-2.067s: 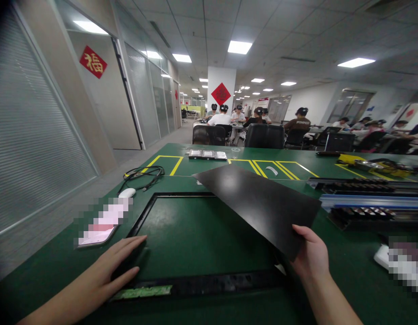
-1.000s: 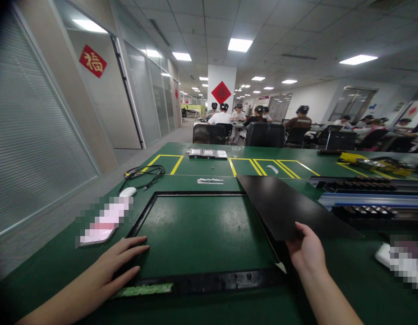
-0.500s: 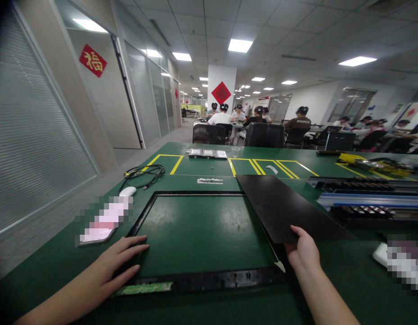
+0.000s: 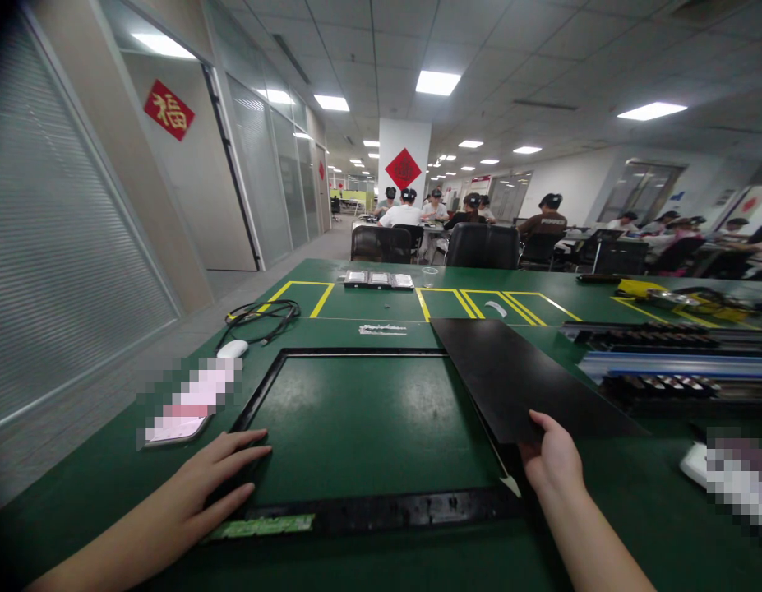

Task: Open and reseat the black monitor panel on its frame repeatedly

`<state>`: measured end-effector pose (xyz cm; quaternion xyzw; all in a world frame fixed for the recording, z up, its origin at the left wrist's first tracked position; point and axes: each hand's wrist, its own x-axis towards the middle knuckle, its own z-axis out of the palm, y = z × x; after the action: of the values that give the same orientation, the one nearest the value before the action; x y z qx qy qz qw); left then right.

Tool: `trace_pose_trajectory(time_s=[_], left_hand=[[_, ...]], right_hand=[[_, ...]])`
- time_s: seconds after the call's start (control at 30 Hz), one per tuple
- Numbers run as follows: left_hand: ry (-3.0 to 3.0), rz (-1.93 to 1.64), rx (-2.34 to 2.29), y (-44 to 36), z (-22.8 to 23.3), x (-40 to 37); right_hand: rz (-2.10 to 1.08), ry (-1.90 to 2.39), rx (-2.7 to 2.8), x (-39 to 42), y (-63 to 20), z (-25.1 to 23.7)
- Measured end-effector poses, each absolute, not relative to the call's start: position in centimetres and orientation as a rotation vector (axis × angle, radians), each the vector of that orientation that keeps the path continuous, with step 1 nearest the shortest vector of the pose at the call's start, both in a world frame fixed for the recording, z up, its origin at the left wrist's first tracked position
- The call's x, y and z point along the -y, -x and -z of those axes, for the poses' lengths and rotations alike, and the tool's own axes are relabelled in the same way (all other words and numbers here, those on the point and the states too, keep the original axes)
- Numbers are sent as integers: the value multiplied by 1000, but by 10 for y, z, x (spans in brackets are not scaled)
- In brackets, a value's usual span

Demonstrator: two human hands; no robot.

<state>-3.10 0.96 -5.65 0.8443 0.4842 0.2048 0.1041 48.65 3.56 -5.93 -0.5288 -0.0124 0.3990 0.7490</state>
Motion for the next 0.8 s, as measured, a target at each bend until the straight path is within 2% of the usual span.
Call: trace_pose_trajectory(time_s=[0.4,0.8], left_hand=[[-2485,-525,-1441,33,60,-10],[-2476,-546,-1429,32,57,-9]], right_hand=[[-883,1154,-74,-33,-479,46],[-869,1080,48,-33,-486,47]])
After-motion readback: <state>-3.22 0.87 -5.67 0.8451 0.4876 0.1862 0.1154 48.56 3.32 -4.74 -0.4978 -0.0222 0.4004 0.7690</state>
